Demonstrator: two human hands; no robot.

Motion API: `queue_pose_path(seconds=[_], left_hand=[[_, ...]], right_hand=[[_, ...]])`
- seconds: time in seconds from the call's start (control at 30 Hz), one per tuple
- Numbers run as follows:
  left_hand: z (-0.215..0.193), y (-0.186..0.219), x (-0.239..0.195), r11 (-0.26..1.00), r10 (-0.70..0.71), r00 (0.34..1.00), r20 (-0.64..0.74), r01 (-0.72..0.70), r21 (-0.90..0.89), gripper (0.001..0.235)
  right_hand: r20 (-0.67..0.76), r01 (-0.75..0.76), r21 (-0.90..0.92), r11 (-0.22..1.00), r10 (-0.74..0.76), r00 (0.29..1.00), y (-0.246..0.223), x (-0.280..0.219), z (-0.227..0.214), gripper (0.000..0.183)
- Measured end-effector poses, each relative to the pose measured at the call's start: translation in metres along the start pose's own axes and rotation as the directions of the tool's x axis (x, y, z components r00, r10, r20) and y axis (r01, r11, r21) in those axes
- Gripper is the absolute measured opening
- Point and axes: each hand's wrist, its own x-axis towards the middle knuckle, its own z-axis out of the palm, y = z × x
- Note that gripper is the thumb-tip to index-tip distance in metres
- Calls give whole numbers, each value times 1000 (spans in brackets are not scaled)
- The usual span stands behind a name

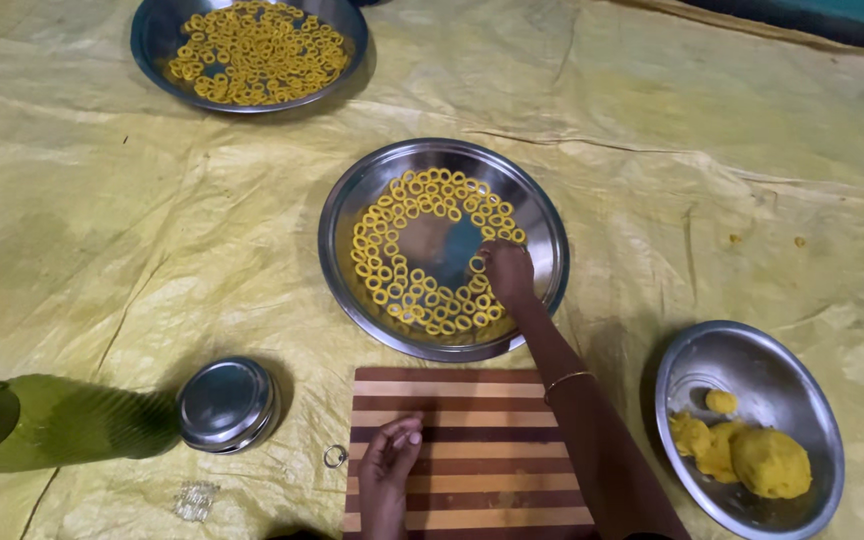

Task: The person sits on a yellow tarp and shapes yellow dough into small rings by hand. They roll small pieces of dough into ropes, form them into circles, and place the finished rings into a metal tray. The person repeats this process throughout the clip.

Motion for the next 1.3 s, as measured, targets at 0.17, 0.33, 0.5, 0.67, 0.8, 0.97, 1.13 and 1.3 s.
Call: queue_pose_path(seconds=[0.17,0.33,0.5,0.67,0.8,0.97,1.13,1.3], left_hand=[[4,5,-3,1000,-24,999,-27,24,5,19],[11,30,-9,992,7,995,-102,6,126,23],[11,65,-16,793,302,945,-126,-176,583,32],[19,71,-25,302,280,960,-20,-68,951,73],[21,58,-23,139,309,951,6,-52,989,63],[20,49,-22,245,248,969,14,-77,967,49],[34,47,-34,833,-343,919,196,201,515,51],[46,41,-60,821,-401,835,377,146,552,55]], right_hand=[[169,185,-342,921,-134,976,1,-1,6,20],[162,267,-303,915,-226,961,-17,-4,-16,31],[-64,271,-15,962,-272,960,-55,-47,-63,29],[44,19,284,959,-33,998,-88,-170,-116,18],[118,-138,329,934,104,988,-97,-273,-142,17],[177,-413,532,739,379,908,-89,-356,-141,16],[202,-440,612,657,407,891,-111,-376,-146,24],[84,-279,702,655,313,946,-143,-360,-177,25]])
